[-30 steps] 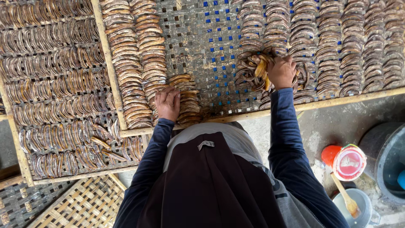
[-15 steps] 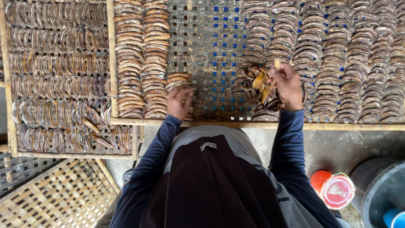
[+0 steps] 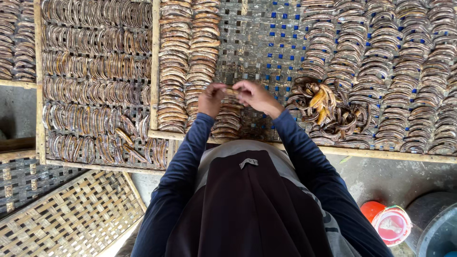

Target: The person stands over bamboo drying trays filled with dried banana slices and sorts through them by hand, picking up individual slices, separating yellowed or spoiled pieces into a growing discard pile at the edge of the tray, and rearranging the remaining dried slices into rows. The person occasionally shifts trays to reach new sections.

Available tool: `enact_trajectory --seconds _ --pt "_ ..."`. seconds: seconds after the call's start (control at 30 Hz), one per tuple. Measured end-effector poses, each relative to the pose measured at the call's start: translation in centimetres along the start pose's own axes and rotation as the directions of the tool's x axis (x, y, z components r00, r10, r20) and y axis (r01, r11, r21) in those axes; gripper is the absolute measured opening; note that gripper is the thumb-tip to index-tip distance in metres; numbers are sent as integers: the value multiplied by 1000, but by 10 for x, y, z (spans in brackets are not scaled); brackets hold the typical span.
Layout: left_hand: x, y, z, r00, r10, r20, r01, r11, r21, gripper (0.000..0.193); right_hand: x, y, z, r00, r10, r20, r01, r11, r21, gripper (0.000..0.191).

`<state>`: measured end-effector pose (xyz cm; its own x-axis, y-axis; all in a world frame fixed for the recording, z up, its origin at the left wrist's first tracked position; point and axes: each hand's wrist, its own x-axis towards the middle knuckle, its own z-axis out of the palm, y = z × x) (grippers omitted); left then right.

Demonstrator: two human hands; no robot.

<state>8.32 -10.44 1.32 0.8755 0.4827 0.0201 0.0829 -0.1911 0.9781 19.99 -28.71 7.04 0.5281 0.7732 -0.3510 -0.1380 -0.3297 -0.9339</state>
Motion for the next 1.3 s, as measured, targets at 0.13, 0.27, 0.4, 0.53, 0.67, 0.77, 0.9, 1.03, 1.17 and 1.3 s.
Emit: enact_trajectory --seconds 0.13,0.27,0.4,0.53,0.67,0.77,0.9,1.03,1.17,1.3 --pt "22 -12 -23 996 -26 -90 43 980 196 16 32 15 4 971 -113 -211 89 989 -118 12" --pt "29 -10 -18 982 155 -112 -99 914 394 14 43 22 7 892 -233 -387 70 918 -390 20" --pt "32 -2 -10 988 148 -53 -106 876 470 11 42 21 9 860 -243 -449 78 932 -355 19" --pt "39 25 -16 881 471 54 -415 711 568 31 30 -4 9 847 -358 -394 142 865 -481 16" --pt "65 51 -15 850 421 316 -470 877 97 59 27 -41 10 830 -528 -179 368 761 -534 25" --pt "81 54 -10 928 255 270 -258 966 -26 49 33 -56 15 794 -517 -319 324 804 -499 33" --pt "89 34 -3 991 5 132 22 979 -202 33 41 -40 19 714 -593 -372 423 788 -447 35" --pt "73 6 -2 995 96 -2 -96 992 85 16 44 -2 25 887 -208 -411 199 978 -67 22" --pt "47 -10 -9 995 93 -30 -72 907 416 8 37 19 26 808 -297 -509 143 937 -319 13" --pt "36 -13 -12 945 323 39 -285 763 580 6 32 20 31 782 -449 -431 119 788 -604 8"
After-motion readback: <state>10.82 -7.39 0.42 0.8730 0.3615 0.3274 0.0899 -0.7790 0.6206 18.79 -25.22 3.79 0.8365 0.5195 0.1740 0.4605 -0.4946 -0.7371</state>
